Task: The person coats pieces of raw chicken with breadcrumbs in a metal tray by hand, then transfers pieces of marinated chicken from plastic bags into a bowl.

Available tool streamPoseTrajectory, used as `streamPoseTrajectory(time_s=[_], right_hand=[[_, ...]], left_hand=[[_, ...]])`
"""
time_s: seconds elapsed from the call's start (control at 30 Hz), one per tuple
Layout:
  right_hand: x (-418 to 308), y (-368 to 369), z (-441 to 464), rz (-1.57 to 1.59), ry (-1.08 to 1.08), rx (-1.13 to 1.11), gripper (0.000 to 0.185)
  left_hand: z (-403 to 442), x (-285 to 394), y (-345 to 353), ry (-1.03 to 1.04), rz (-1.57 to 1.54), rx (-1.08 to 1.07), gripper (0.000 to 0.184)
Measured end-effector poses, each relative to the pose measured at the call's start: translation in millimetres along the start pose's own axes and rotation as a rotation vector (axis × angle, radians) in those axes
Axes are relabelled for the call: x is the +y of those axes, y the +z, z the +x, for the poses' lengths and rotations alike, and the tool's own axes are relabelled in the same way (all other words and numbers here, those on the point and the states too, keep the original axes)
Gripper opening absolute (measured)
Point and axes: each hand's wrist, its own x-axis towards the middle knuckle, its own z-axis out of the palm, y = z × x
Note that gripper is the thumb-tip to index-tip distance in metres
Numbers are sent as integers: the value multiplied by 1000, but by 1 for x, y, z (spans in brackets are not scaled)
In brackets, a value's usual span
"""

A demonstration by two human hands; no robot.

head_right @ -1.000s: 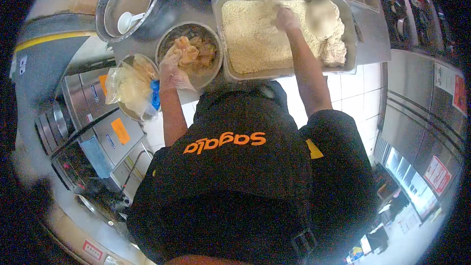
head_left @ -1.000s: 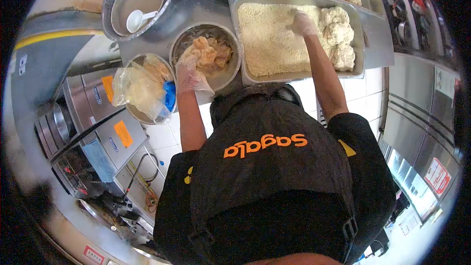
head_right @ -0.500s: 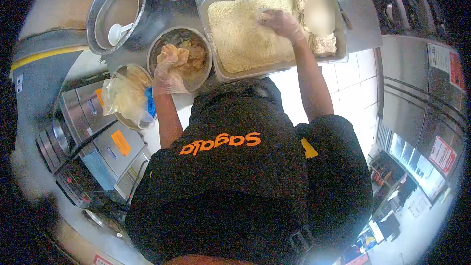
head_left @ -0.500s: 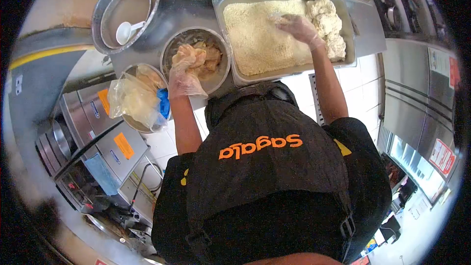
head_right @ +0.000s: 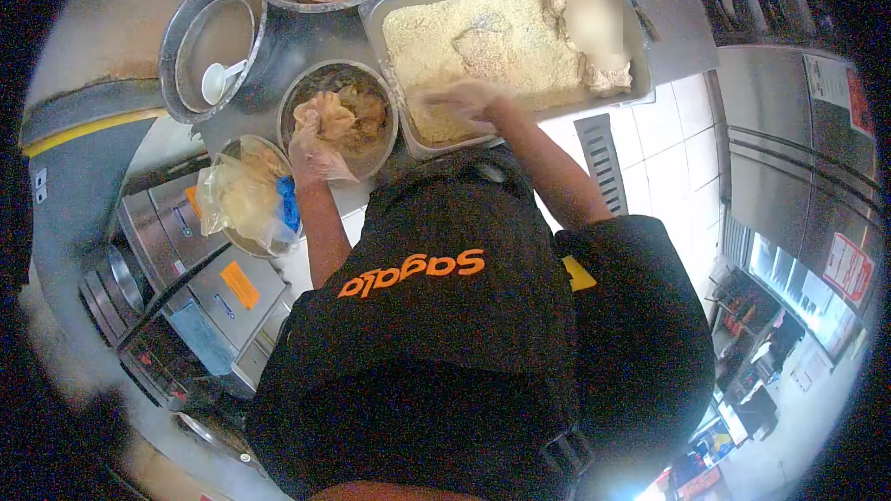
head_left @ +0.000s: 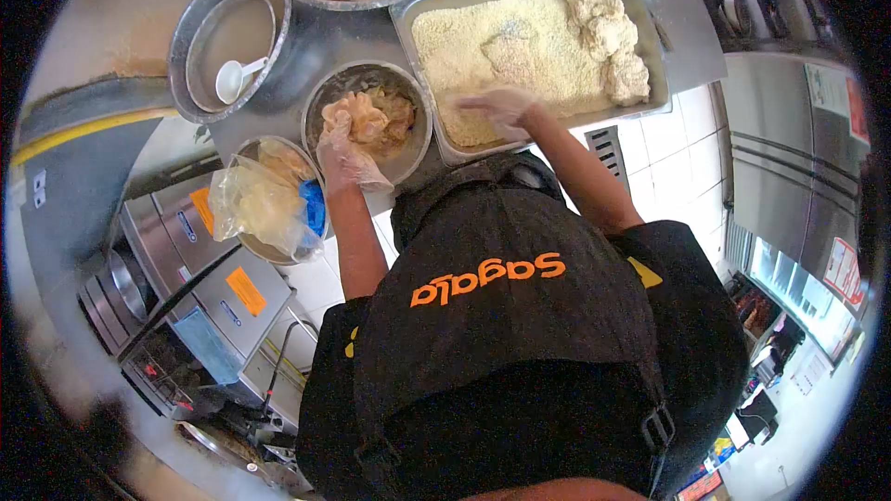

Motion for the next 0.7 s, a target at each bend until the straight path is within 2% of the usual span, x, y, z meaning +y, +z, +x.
streamPoseTrajectory(time_s=[0.07, 0.1, 0.17, 0.23, 0.33, 0.4, 0.5, 0.53, 0.6, 0.7], right_hand=[[46, 6, 41, -51, -205, -82, 43], [43, 8, 48, -5, -323, -99, 42], [42, 8, 49, 170, -308, -91, 41], [-14, -4, 7, 413, -36, -33, 40], [-2, -41, 9, -438, -326, 146, 40], [-30, -58, -5, -742, 128, 177, 41], [136, -84, 68, -1135, -232, 401, 43], [109, -85, 54, -956, -314, 383, 40], [34, -101, 22, -871, -85, 144, 32], [73, -90, 49, -1079, 90, 490, 26]], left_hand=[[-16, 16, 27, 77, -34, -45, 28], [-18, 20, 32, 55, -33, -13, 27], [-20, 28, 40, 12, -32, 52, 25], [-21, 34, 44, 5, -56, 43, 24], [-18, 30, 38, -45, -151, 2, 28], [-15, 25, 30, -84, -191, -12, 33], [-11, 18, 19, -142, -164, -21, 39], [-9, 14, 14, -161, -142, -31, 41], [-7, 10, 16, -202, -131, -13, 43], [-10, 16, 28, -249, -171, 77, 43]])
